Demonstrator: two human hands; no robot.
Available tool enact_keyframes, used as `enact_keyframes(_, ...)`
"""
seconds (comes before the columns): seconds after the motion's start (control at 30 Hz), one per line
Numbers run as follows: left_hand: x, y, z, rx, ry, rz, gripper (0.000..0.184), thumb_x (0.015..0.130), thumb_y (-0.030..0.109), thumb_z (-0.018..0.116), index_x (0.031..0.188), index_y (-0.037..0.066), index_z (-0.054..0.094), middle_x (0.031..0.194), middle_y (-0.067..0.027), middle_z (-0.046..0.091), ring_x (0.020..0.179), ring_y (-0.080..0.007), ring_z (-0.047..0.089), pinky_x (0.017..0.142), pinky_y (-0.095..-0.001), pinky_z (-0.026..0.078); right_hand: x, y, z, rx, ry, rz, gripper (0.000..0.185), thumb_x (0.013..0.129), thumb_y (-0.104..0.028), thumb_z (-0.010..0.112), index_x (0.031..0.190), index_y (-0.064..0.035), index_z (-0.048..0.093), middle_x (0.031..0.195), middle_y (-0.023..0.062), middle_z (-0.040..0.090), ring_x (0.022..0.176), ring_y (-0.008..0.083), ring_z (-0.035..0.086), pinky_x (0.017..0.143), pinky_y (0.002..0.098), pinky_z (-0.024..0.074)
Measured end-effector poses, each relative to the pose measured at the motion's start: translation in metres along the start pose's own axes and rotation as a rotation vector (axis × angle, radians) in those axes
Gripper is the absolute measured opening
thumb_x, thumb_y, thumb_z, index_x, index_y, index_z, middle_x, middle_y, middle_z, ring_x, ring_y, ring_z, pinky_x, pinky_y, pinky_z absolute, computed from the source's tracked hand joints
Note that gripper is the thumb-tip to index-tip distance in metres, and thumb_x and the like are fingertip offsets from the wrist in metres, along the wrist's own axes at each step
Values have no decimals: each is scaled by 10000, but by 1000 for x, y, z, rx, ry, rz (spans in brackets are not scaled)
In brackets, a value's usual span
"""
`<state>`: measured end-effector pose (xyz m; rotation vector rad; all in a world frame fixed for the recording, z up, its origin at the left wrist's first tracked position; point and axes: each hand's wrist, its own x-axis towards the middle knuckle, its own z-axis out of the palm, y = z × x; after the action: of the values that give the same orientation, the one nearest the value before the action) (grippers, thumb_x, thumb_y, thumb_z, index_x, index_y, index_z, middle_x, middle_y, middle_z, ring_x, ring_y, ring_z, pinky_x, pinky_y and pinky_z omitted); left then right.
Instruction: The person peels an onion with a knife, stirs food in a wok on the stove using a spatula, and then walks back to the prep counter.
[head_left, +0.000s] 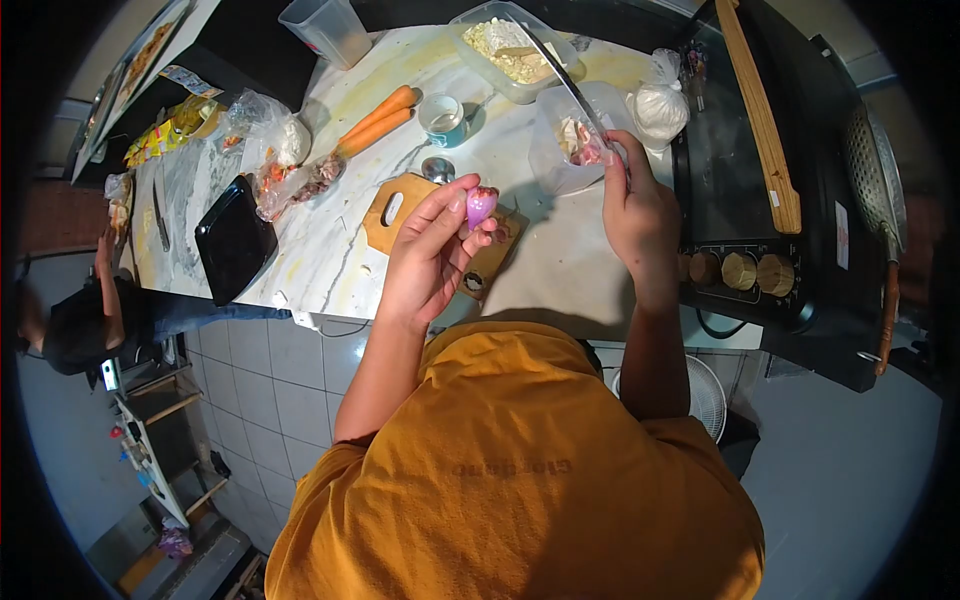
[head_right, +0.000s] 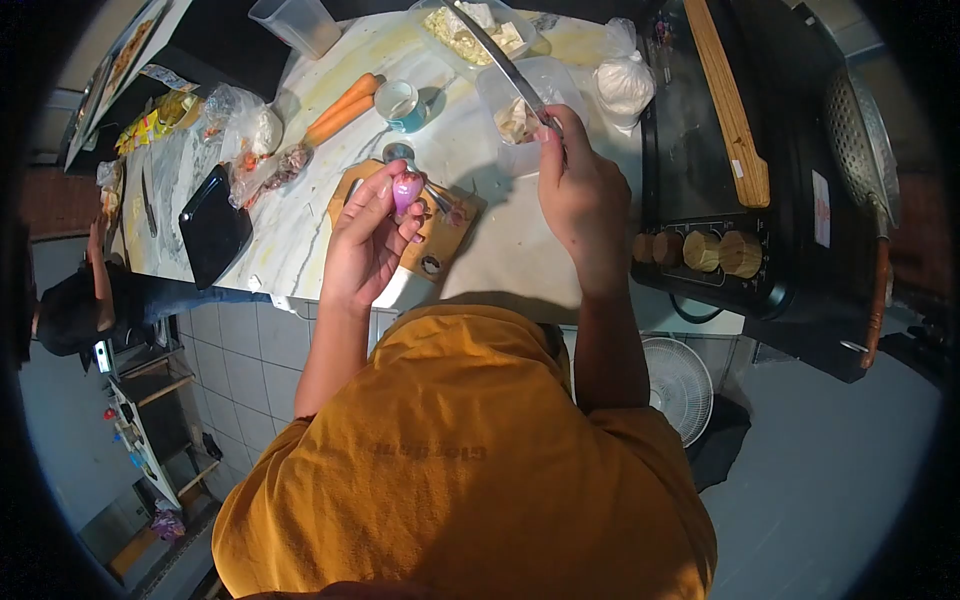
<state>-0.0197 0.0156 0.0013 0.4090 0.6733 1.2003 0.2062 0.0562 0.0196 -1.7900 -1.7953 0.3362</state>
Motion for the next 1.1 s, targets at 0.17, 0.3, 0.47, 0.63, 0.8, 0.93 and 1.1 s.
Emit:
enact_keyframes(0.17, 0, 1, 0, 0, 12, 0, 312, 962, 122, 496, 1239, -20, 506, 1068, -121, 619, 865, -173, 627, 757, -266, 537, -1, -2, 0, 5, 103, -9, 228, 957, -241, 454, 1154, -140, 508, 661, 145, 635, 660, 390, 625, 545, 479, 469)
enact_keyframes(0.3, 0, 1, 0, -10, 0, -2, 309, 961, 119, 495, 1237, -20, 506, 1075, -122, 616, 865, -173, 627, 752, -265, 538, 0, 1, 0, 65, 72, -9, 238, 958, -241, 455, 1160, -124, 500, 646, 152, 629, 641, 383, 625, 527, 474, 460)
enact_keyframes(0.47, 0, 0, 0, -16, -16, -3, 311, 962, 116, 494, 1243, -16, 501, 1080, -121, 609, 868, -175, 626, 757, -266, 538, -1, 2, 1, 122, 77, -13, 268, 961, -220, 457, 1203, -107, 483, 636, 175, 615, 660, 396, 623, 534, 467, 455)
enact_keyframes(0.63, 0, 0, 5, 6, 20, 6, 286, 962, 108, 490, 1224, -5, 509, 1086, -133, 604, 904, -203, 632, 787, -285, 544, -7, 0, 5, 481, -31, 94, 308, 978, -230, 454, 1239, -73, 495, 721, 103, 616, 665, 227, 617, 590, 331, 458)
enact_keyframes(0.8, 1, 0, 9, 11, 11, 36, 275, 947, 75, 508, 1210, -5, 511, 1095, -144, 600, 984, -259, 628, 837, -311, 547, -27, -21, 4, 879, -303, 197, 355, 985, -243, 460, 1267, -30, 493, 807, 13, 571, 705, 79, 483, 653, 232, 422)
enact_keyframes(0.93, 1, -1, 8, 8, 15, 66, 279, 938, 54, 515, 1212, 3, 504, 1110, -150, 597, 1038, -292, 614, 885, -326, 539, -38, -45, -4, 976, -449, 154, 365, 989, -220, 445, 1283, -7, 474, 867, 63, 619, 764, 111, 552, 722, 251, 447)
enact_keyframes(1.1, 0, -3, 6, -16, -14, 102, 279, 938, 52, 513, 1214, 14, 503, 1133, -140, 596, 1045, -285, 611, 876, -323, 540, -43, -60, -10, 891, -490, 65, 367, 977, -193, 457, 1303, -25, 459, 921, 140, 645, 843, 139, 605, 772, 269, 455)
